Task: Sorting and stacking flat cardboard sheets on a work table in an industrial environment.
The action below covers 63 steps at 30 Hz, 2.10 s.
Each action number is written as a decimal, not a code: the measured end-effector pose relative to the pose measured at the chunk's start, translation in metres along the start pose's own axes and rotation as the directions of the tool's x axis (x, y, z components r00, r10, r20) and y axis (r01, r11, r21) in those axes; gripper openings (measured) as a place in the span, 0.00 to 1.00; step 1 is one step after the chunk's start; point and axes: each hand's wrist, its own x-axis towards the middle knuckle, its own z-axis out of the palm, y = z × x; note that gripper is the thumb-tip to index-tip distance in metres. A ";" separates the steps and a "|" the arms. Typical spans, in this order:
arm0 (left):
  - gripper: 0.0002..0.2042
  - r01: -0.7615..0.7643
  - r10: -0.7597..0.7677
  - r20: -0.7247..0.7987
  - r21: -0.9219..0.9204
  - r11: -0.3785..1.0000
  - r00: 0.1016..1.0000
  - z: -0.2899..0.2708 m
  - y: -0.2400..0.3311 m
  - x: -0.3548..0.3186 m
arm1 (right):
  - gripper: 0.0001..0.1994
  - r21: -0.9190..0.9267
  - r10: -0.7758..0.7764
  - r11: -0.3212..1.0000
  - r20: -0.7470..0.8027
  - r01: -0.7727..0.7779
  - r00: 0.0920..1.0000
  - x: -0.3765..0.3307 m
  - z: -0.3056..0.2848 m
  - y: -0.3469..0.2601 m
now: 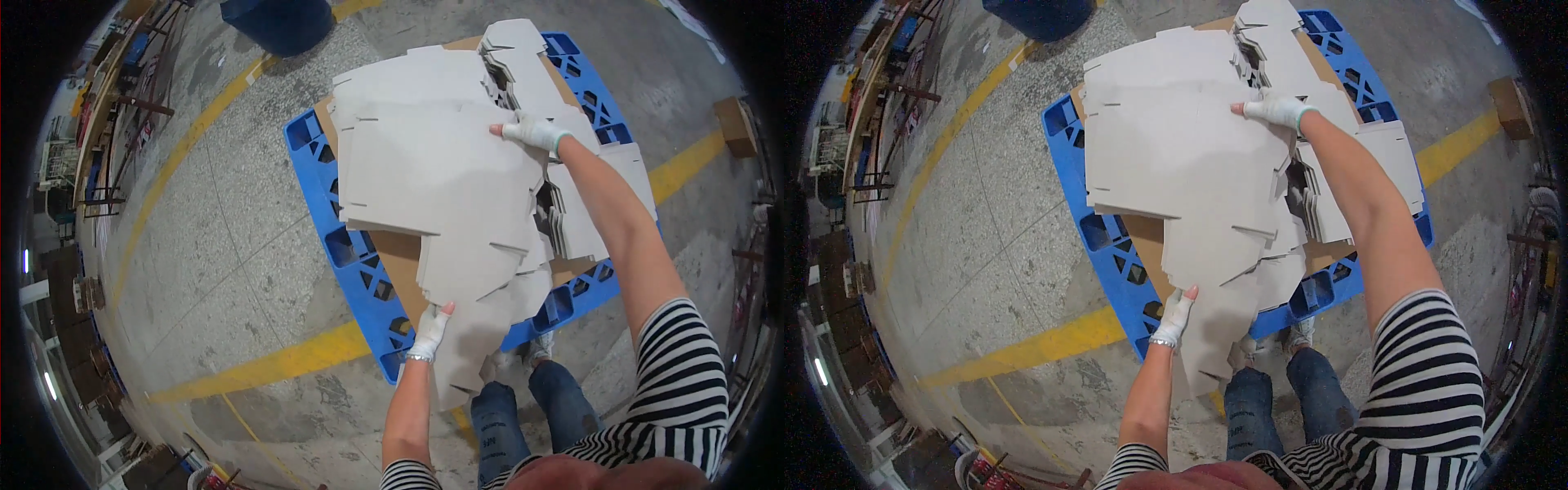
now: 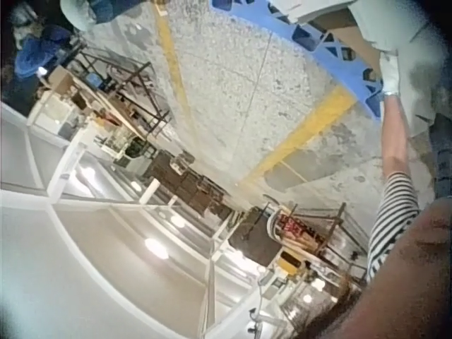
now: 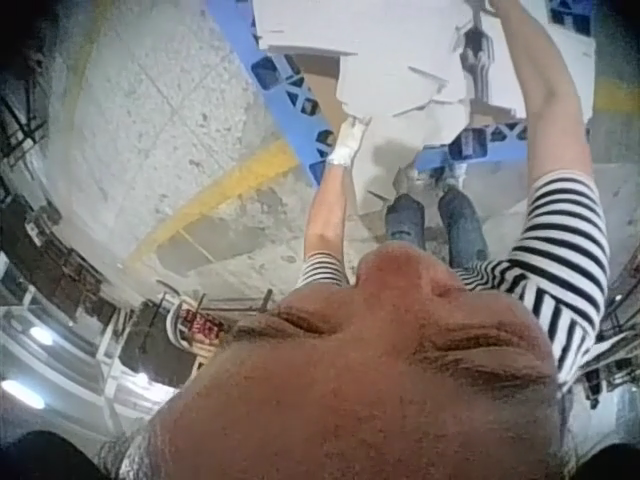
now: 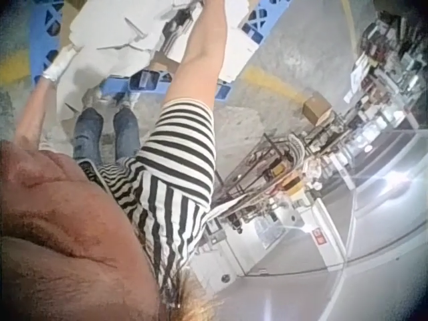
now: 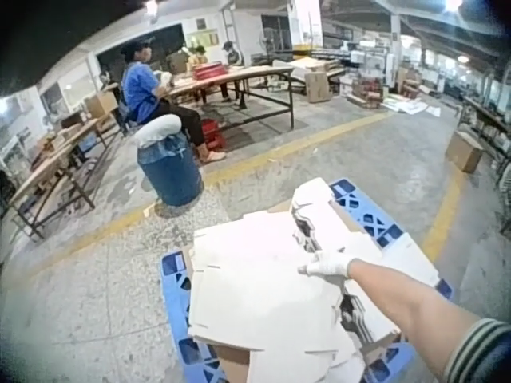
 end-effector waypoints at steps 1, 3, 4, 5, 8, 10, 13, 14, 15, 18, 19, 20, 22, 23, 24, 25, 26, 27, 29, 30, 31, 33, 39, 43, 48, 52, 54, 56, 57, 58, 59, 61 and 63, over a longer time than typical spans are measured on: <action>0.33 -0.001 0.001 0.009 0.005 1.000 1.000 -0.004 -0.004 -0.005 | 0.40 0.002 0.007 1.000 -0.007 -0.007 1.000 -0.011 -0.001 0.003; 0.35 0.137 -0.149 0.053 0.185 0.973 0.987 -0.013 -0.012 -0.016 | 0.41 0.022 0.059 0.998 0.101 -0.062 0.993 -0.033 -0.006 0.013; 0.35 0.138 -0.152 0.063 0.186 0.973 0.986 -0.013 -0.018 -0.023 | 0.39 -0.014 0.118 0.993 0.063 -0.118 0.991 -0.043 -0.003 0.023; 0.35 0.146 -0.167 0.067 0.242 0.959 0.984 -0.013 -0.024 -0.030 | 0.39 -0.015 0.128 0.992 0.061 -0.128 0.990 -0.057 0.002 0.034; 0.34 0.190 -0.248 0.100 0.397 0.898 0.963 -0.009 -0.026 -0.040 | 0.40 0.155 0.114 0.980 0.083 -0.126 0.990 -0.084 0.013 0.076; 0.34 0.073 -0.100 0.095 0.251 0.965 0.990 -0.011 -0.045 -0.047 | 0.46 0.160 0.069 0.984 0.072 -0.079 0.995 -0.088 0.029 0.089; 0.34 -0.001 -0.011 0.077 0.155 0.988 0.997 -0.014 -0.057 -0.049 | 0.53 -0.580 -0.430 0.785 -0.253 0.220 0.867 -0.078 0.017 0.046; 0.34 0.032 -0.053 0.097 0.204 0.978 0.994 -0.011 -0.056 -0.046 | 0.54 -0.528 -0.494 0.775 -0.163 0.347 0.854 -0.066 0.006 0.025; 0.34 0.036 -0.055 0.095 0.196 0.980 0.994 -0.015 -0.064 -0.044 | 0.56 -0.453 -0.561 0.756 -0.075 0.473 0.824 -0.050 0.006 0.003; 0.37 0.109 -0.108 0.130 0.000 0.994 0.986 -0.020 -0.094 -0.038 | 0.51 -0.307 -0.336 0.877 0.155 0.368 0.929 -0.014 0.037 -0.053; 0.37 0.113 -0.110 0.132 -0.009 0.994 0.985 -0.015 -0.090 -0.036 | 0.47 -0.300 -0.184 0.912 0.312 0.280 0.932 -0.004 0.042 -0.062; 0.38 0.111 -0.111 0.161 0.012 0.994 0.981 -0.010 -0.085 -0.035 | 0.44 -0.309 -0.028 0.932 0.456 0.187 0.890 0.001 0.044 -0.069; 0.39 0.106 -0.111 0.194 0.033 0.994 0.975 -0.008 -0.080 -0.038 | 0.41 -0.229 0.032 0.970 0.469 0.087 0.883 0.006 0.050 -0.070; 0.40 0.088 -0.088 0.169 0.007 0.996 0.982 -0.007 -0.081 -0.043 | 0.38 -0.144 0.086 0.989 0.482 -0.018 0.872 0.007 0.052 -0.070; 0.40 0.058 -0.055 0.140 -0.013 0.998 0.989 -0.010 -0.081 -0.045 | 0.38 -0.146 0.083 0.989 0.470 -0.015 0.879 0.012 0.059 -0.071; 0.40 0.035 -0.032 0.153 -0.018 0.999 0.988 -0.010 -0.082 -0.043 | 0.38 -0.136 0.033 0.990 0.500 0.041 0.865 0.020 0.066 -0.065; 0.40 -0.007 0.009 0.174 -0.013 1.000 0.985 -0.010 -0.085 -0.041 | 0.38 -0.128 -0.014 0.987 0.527 0.096 0.849 0.027 0.068 -0.060; 0.40 -0.044 0.045 0.190 -0.006 0.999 0.981 -0.012 -0.090 -0.041 | 0.38 -0.141 -0.012 0.985 0.510 0.097 0.860 0.030 0.068 -0.061; 0.38 -0.022 0.024 0.204 -0.012 1.000 0.979 -0.010 -0.101 -0.038 | 0.39 -0.194 0.066 0.980 0.515 0.042 0.855 0.029 0.069 -0.062; 0.37 0.019 -0.016 0.212 -0.012 1.000 0.977 -0.009 -0.109 -0.036 | 0.41 -0.208 0.048 0.976 0.508 0.068 0.860 0.030 0.067 -0.061; 0.37 0.004 -0.001 0.205 -0.015 1.000 0.979 -0.014 -0.120 -0.037 | 0.41 -0.212 0.038 0.974 0.501 0.080 0.864 0.028 0.070 -0.066; 0.35 0.053 -0.060 0.169 0.046 0.998 0.984 -0.028 -0.138 -0.040 | 0.43 -0.169 -0.007 0.981 0.445 0.092 0.895 0.019 0.083 -0.074; 0.33 0.151 -0.167 0.229 0.083 0.985 0.959 -0.053 -0.087 -0.093 | 0.42 -0.234 0.048 0.969 0.496 0.080 0.867 -0.018 0.081 -0.047; 0.35 0.259 -0.257 0.246 0.024 0.966 0.935 -0.088 -0.035 -0.175 | 0.53 -0.356 0.150 0.930 0.597 0.093 0.788 -0.081 0.076 -0.063; 0.26 0.182 -0.348 0.433 0.379 0.907 0.832 -0.097 0.019 -0.298 | 0.49 0.030 0.131 0.982 0.608 -0.188 0.783 -0.199 0.099 0.042; 0.35 0.242 -0.433 0.216 0.579 0.779 0.875 -0.098 0.023 -0.346 | 0.39 -0.015 0.190 0.959 0.778 -0.284 0.599 -0.294 0.051 0.006; 0.33 0.198 -0.385 0.205 0.595 0.779 0.900 -0.112 0.047 -0.358 | 0.36 0.101 0.148 0.932 0.769 -0.347 0.622 -0.335 0.019 -0.030; 0.33 0.109 -0.312 0.233 0.615 0.781 0.921 -0.118 0.075 -0.355 | 0.35 -0.037 0.291 0.915 0.749 -0.401 0.595 -0.357 -0.001 -0.012; 0.32 0.074 -0.285 0.245 0.623 0.779 0.927 -0.121 0.085 -0.359 | 0.35 -0.017 0.272 0.923 0.737 -0.385 0.619 -0.368 -0.013 -0.018; 0.32 0.038 -0.254 0.256 0.630 0.776 0.933 -0.123 0.099 -0.361 | 0.35 0.036 0.279 0.906 0.696 -0.421 0.661 -0.378 -0.026 -0.026; 0.31 0.001 -0.224 0.270 0.636 0.771 0.936 -0.125 0.111 -0.363 | 0.35 0.093 0.290 0.886 0.654 -0.454 0.699 -0.386 -0.037 -0.030; 0.31 -0.080 -0.173 0.315 0.651 0.755 0.933 -0.126 0.137 -0.366 | 0.33 0.184 0.217 0.905 0.574 -0.383 0.789 -0.398 -0.051 -0.021; 0.30 -0.139 -0.142 0.354 0.659 0.739 0.924 -0.124 0.157 -0.376 | 0.31 0.100 0.225 0.947 0.468 -0.304 0.855 -0.419 -0.078 -0.040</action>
